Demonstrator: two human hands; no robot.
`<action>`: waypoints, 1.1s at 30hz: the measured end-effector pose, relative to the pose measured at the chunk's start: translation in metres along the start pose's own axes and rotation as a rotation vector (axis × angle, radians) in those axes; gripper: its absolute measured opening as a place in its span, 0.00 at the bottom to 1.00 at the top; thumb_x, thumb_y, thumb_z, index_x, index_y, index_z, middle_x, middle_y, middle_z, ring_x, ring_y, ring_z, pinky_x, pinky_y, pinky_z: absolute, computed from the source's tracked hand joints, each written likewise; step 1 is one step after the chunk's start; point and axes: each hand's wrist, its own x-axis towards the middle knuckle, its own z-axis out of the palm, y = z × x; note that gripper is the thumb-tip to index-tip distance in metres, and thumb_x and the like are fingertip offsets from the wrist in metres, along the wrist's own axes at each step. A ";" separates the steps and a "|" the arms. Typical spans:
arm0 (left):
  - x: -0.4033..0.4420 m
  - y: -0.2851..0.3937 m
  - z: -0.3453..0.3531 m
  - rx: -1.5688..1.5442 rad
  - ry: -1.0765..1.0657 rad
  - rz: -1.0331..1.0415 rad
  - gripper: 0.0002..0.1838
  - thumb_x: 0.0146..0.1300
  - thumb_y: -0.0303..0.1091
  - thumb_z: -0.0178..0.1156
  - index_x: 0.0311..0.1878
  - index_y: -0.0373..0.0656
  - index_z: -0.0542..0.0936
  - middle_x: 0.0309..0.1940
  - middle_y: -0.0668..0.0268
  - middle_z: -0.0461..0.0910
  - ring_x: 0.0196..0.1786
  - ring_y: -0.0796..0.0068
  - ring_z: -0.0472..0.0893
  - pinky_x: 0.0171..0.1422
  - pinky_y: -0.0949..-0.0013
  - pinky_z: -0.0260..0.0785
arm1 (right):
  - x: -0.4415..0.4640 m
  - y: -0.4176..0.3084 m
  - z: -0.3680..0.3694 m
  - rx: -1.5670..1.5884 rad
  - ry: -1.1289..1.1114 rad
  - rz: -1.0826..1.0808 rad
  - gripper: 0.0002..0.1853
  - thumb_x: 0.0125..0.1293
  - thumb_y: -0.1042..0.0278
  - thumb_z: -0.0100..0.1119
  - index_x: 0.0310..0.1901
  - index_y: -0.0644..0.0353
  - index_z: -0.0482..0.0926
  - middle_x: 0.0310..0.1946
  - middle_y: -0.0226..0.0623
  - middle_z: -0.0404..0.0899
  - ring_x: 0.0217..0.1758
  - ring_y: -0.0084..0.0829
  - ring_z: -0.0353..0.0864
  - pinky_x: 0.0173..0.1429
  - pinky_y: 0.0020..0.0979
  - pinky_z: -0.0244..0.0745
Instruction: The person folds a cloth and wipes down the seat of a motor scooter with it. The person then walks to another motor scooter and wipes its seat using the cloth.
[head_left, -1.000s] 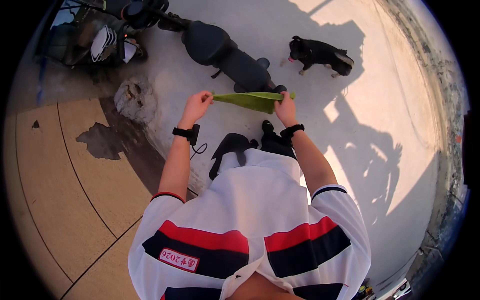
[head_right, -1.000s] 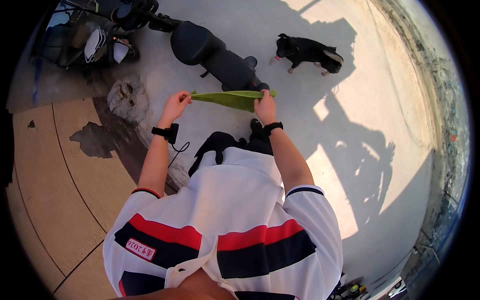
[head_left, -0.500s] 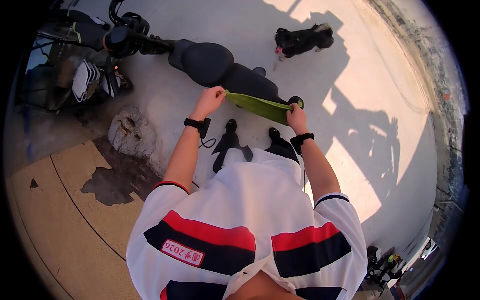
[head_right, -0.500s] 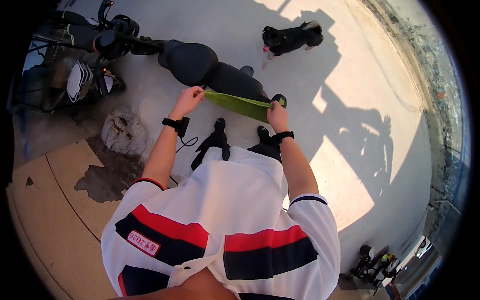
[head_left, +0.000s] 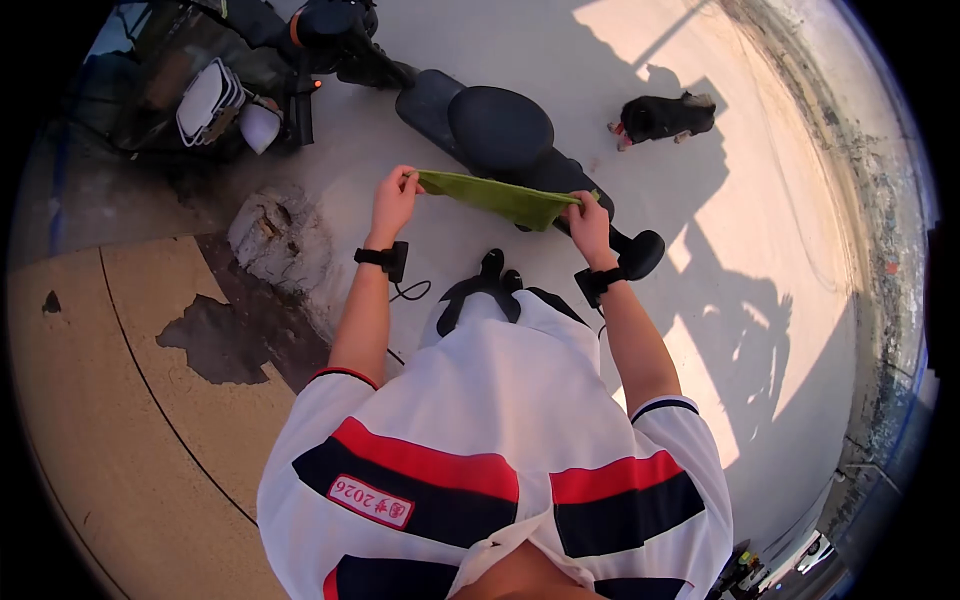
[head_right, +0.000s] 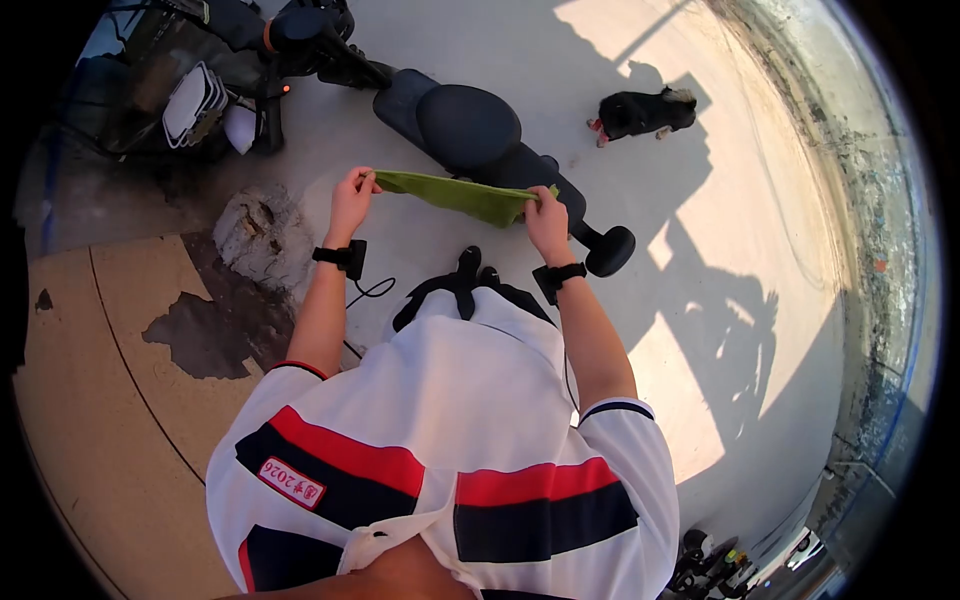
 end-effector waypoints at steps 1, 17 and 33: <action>-0.008 0.000 -0.016 0.004 0.057 0.008 0.08 0.72 0.32 0.56 0.46 0.38 0.79 0.26 0.64 0.85 0.30 0.75 0.83 0.36 0.70 0.72 | 0.006 -0.028 0.003 -0.005 -0.016 -0.024 0.11 0.67 0.71 0.54 0.48 0.63 0.79 0.29 0.46 0.86 0.34 0.45 0.87 0.40 0.37 0.79; -0.065 -0.042 -0.181 0.110 0.392 -0.023 0.08 0.71 0.31 0.58 0.47 0.36 0.80 0.30 0.62 0.86 0.35 0.77 0.85 0.41 0.73 0.73 | 0.010 -0.116 0.146 0.271 -0.150 -0.186 0.09 0.66 0.72 0.58 0.46 0.63 0.80 0.28 0.44 0.85 0.30 0.37 0.86 0.37 0.33 0.78; 0.062 -0.118 -0.353 -0.038 0.396 0.141 0.14 0.71 0.26 0.57 0.58 0.41 0.75 0.44 0.58 0.86 0.43 0.70 0.86 0.47 0.68 0.76 | 0.058 -0.280 0.312 0.159 0.128 -0.211 0.14 0.66 0.76 0.60 0.52 0.61 0.73 0.30 0.39 0.84 0.35 0.29 0.87 0.42 0.29 0.79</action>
